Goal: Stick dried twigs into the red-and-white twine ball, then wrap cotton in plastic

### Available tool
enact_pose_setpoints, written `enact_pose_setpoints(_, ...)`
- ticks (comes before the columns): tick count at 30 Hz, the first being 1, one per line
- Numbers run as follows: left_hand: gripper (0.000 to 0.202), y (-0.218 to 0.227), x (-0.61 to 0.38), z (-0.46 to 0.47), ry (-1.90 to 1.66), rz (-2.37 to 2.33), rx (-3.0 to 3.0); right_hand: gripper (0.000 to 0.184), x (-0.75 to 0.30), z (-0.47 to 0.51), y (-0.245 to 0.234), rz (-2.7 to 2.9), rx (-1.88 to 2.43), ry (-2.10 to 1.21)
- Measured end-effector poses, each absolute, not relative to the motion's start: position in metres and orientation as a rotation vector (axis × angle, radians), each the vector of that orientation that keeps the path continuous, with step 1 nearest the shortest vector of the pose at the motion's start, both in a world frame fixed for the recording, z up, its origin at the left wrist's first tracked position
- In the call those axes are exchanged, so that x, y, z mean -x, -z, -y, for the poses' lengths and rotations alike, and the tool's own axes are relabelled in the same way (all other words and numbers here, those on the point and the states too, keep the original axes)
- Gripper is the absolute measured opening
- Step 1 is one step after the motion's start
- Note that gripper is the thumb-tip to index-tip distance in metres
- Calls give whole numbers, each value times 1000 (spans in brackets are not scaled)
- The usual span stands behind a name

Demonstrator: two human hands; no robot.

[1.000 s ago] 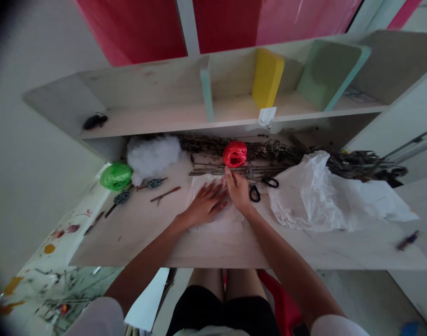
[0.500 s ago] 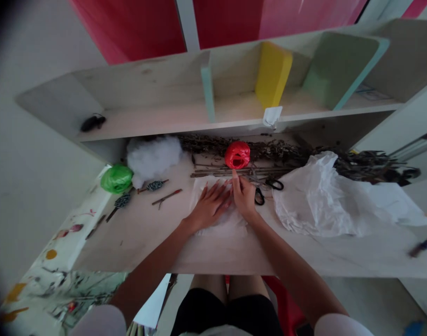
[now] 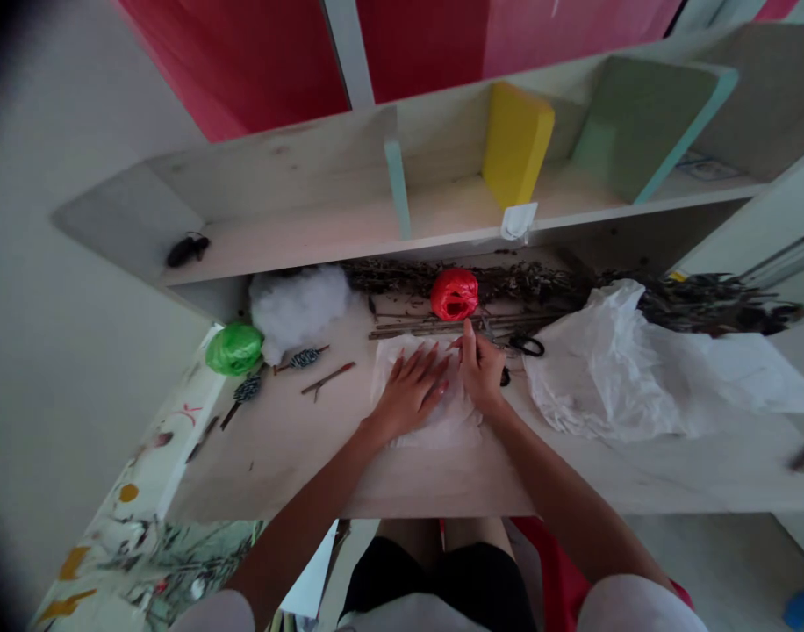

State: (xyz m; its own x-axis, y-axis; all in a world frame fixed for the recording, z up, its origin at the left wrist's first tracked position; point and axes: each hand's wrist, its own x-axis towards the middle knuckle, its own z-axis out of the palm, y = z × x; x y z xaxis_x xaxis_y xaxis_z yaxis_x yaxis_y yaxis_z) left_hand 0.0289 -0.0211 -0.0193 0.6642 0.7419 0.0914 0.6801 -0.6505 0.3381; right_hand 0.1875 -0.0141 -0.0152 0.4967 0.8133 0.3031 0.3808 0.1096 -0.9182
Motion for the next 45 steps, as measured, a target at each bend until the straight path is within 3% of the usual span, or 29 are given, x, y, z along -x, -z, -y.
enact_pose_setpoints(20, 51, 22, -26, 19, -431, -1136, -2708, 53, -171, 26, 1, 1099, 1333, -556)
enact_pose_setpoints(35, 57, 13, -30, 18, -354, -1135, -2658, 55, -164, 22, -15, 719, 1173, -939)
enact_pose_setpoints(45, 56, 14, -31, 17, -363, -1154, -2671, 55, -175, 18, -17, 690, 1232, -879)
